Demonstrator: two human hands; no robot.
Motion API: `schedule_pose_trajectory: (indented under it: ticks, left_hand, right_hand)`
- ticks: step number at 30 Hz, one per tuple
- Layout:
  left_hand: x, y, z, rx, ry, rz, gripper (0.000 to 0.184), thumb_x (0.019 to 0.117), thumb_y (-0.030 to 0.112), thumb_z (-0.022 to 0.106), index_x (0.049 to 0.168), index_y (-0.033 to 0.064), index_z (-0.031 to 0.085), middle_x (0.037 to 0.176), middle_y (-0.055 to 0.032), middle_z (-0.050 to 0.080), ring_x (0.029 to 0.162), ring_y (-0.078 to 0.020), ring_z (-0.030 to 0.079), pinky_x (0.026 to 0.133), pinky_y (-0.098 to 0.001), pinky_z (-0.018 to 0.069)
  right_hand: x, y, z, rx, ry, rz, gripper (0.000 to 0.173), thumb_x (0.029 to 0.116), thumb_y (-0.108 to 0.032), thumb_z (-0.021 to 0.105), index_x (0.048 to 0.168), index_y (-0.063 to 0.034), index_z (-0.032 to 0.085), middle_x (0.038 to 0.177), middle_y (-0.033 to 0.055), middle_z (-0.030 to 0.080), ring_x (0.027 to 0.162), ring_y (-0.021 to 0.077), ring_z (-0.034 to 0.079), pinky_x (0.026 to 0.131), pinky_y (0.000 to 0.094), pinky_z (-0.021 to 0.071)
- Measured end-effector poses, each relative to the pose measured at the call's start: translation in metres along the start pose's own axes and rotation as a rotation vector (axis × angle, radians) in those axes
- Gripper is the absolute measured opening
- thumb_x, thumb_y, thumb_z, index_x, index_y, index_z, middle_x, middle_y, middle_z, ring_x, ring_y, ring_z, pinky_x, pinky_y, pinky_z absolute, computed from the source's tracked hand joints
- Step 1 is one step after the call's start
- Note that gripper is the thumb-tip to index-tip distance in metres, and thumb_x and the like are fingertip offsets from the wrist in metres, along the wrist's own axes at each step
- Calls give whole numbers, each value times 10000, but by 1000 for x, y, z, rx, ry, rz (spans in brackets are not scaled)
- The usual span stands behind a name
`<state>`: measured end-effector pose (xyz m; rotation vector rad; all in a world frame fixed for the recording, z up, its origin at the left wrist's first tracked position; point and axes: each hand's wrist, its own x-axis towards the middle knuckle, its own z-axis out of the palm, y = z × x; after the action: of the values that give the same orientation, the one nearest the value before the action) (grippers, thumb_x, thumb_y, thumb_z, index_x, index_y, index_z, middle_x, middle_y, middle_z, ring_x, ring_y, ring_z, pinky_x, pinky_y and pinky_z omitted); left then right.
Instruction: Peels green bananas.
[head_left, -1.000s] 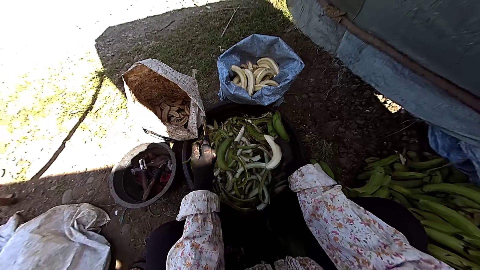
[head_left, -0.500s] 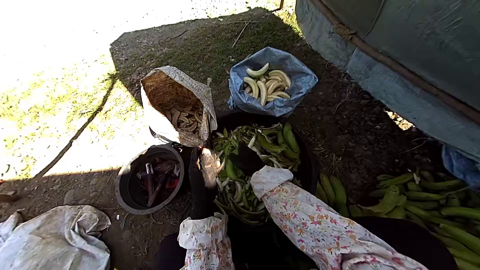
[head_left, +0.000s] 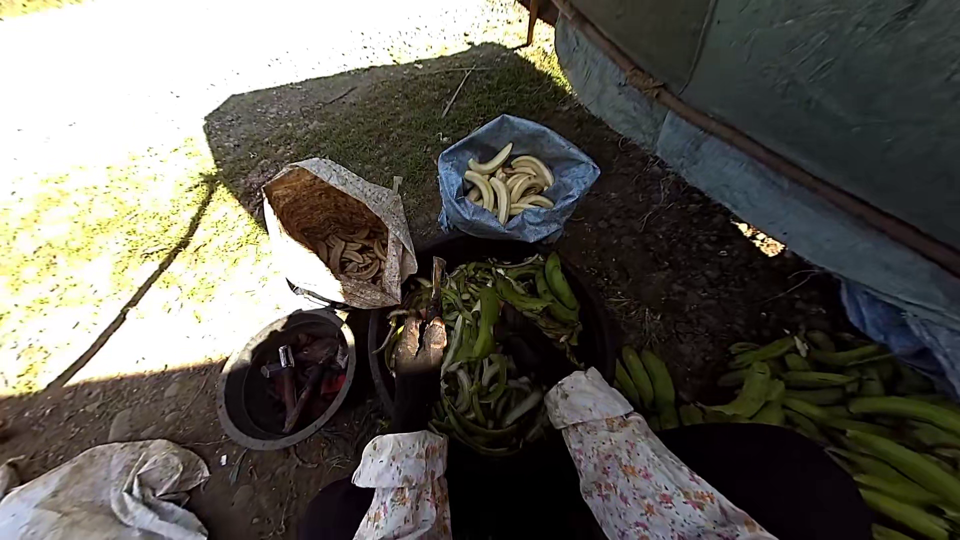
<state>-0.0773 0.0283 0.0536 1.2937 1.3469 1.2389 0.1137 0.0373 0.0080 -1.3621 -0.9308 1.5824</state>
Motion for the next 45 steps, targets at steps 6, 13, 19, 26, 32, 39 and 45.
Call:
schedule_pose_trajectory:
  ticks: [6, 13, 19, 26, 32, 39, 45]
  left_hand:
    - [-22, -6, 31, 183, -309, -74, 529, 1040, 293, 423, 1478, 1, 476, 1431, -160, 558, 1278, -141, 553, 1076, -320, 457]
    - [-58, -23, 74, 638, -521, 81, 597, 1022, 466, 451, 1371, 7, 606, 1259, -237, 642, 1174, -391, 620, 996, -585, 471]
    - [-64, -28, 81, 627, -551, 100, 570, 1020, 444, 484, 1332, -11, 629, 1246, -232, 654, 1172, -365, 629, 1015, -552, 471]
    - [-58, -37, 72, 586, -573, 77, 594, 1002, 455, 498, 1327, -24, 630, 1259, -236, 646, 1201, -371, 607, 1045, -558, 447]
    - [-42, -47, 53, 589, -533, -150, 598, 1050, 480, 431, 1443, 41, 538, 1350, -201, 610, 1255, -327, 583, 1075, -560, 429]
    - [-31, 4, 50, 720, -791, -69, 528, 1056, 468, 413, 1444, 135, 544, 1297, -167, 619, 1215, -322, 592, 1030, -560, 452]
    - [-24, 7, 44, 747, -803, -60, 514, 1055, 444, 455, 1450, 127, 545, 1300, -165, 615, 1202, -320, 595, 1029, -552, 454]
  right_hand:
    - [-26, -14, -58, 834, 262, -230, 403, 1126, -344, 266, 1258, -76, 536, 902, 92, 673, 761, 226, 700, 725, 412, 622]
    - [-28, -1, -57, 752, 674, -161, 284, 1123, -289, 347, 1018, -79, 506, 655, -3, 550, 511, 71, 581, 490, 216, 537]
    - [-35, 8, -54, 744, 675, -185, 275, 1126, -271, 323, 1036, -86, 506, 683, -7, 542, 536, 67, 567, 534, 218, 542]
    - [-34, 10, -51, 846, 551, -142, 295, 1120, -331, 310, 1069, -133, 521, 666, -31, 569, 508, 63, 573, 504, 225, 537]
    - [-35, 2, -57, 842, 442, -19, 433, 1117, -413, 245, 1024, -91, 520, 680, 39, 571, 501, 130, 577, 452, 274, 524]
    - [-32, 0, -65, 545, 307, -28, 372, 1129, -289, 284, 1120, -40, 560, 799, 59, 637, 576, 110, 608, 508, 236, 534]
    - [-29, -9, -59, 587, 220, 25, 396, 1132, -311, 278, 1105, -35, 561, 798, 80, 643, 595, 129, 624, 530, 243, 543]
